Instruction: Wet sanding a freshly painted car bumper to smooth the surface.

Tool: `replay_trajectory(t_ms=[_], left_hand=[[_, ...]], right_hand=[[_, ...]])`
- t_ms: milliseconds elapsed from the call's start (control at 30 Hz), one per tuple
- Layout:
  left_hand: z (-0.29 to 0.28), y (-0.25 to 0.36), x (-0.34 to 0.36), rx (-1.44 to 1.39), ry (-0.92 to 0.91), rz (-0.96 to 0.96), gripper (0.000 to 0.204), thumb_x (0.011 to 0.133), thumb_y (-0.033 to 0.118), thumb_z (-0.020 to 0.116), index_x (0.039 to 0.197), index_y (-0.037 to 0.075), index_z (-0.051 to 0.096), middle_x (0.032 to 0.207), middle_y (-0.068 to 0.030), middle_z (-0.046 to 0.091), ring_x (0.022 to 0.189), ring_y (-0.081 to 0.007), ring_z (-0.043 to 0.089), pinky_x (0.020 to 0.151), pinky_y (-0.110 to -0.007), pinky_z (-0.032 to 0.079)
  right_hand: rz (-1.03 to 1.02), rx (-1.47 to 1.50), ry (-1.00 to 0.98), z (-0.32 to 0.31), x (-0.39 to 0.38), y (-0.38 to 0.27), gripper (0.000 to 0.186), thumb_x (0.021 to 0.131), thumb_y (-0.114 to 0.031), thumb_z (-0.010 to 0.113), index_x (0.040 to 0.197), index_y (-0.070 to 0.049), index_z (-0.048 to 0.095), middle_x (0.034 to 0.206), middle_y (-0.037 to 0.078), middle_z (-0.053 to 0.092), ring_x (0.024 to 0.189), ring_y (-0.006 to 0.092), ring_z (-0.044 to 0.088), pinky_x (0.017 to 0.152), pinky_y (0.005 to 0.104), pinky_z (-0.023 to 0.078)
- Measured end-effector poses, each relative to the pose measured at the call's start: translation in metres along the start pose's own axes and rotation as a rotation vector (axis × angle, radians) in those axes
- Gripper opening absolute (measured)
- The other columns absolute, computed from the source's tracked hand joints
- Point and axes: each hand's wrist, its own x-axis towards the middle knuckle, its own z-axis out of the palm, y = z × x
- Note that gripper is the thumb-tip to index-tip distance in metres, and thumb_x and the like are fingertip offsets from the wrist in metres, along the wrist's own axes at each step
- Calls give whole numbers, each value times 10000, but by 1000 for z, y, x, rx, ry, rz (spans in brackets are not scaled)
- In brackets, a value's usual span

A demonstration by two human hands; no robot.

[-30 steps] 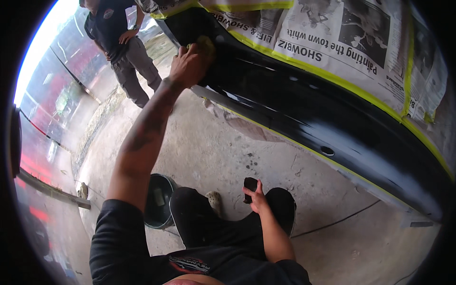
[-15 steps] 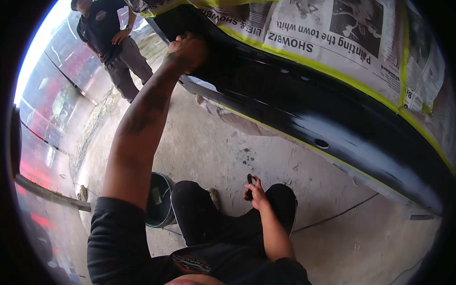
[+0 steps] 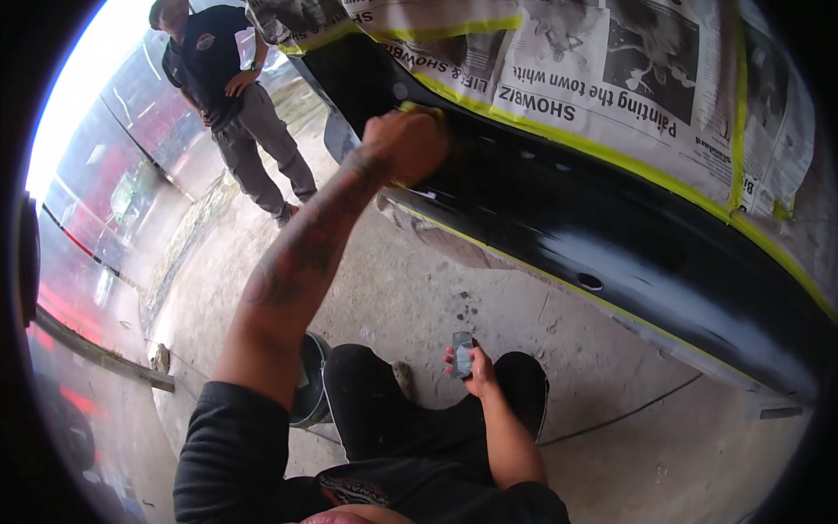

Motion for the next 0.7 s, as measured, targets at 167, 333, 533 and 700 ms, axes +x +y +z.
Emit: replay_trajectory(t_ms=[167,333,533,700], left_hand=[[16,-96,39,194,-4,-203,384,927,268,527,1200,78,718,1308,-157,670,1208,-372,641,951,-486,532],[11,-18,27,50,-20,55,317,915,228,539,1119,67,719,1191,-168,716,1115,-380,693,908,-517,574],[-12,83,-17,-57,100,381,266,876,267,579,872,78,767,982,-165,746,902,-330,749,731,-459,609],[-9,129,-31,-223,288,465,328,923,283,523,978,44,741,1070,-176,716,997,-352,715,883,-470,562]], right_hand=[[-40,86,-68,7,0,1,485,964,-236,416,1389,-7,466,1203,201,657,1068,363,673,876,498,556],[-77,206,-68,13,-34,-31,471,1026,-385,491,1346,-39,503,1194,189,658,1073,350,672,866,489,561],[-118,63,-222,56,-72,-49,534,1046,-506,498,1365,-78,494,1197,162,662,1057,321,676,834,468,570],[-152,6,-185,52,-79,-50,537,1072,-491,436,1438,-99,467,1223,149,663,1044,297,671,825,428,557]])
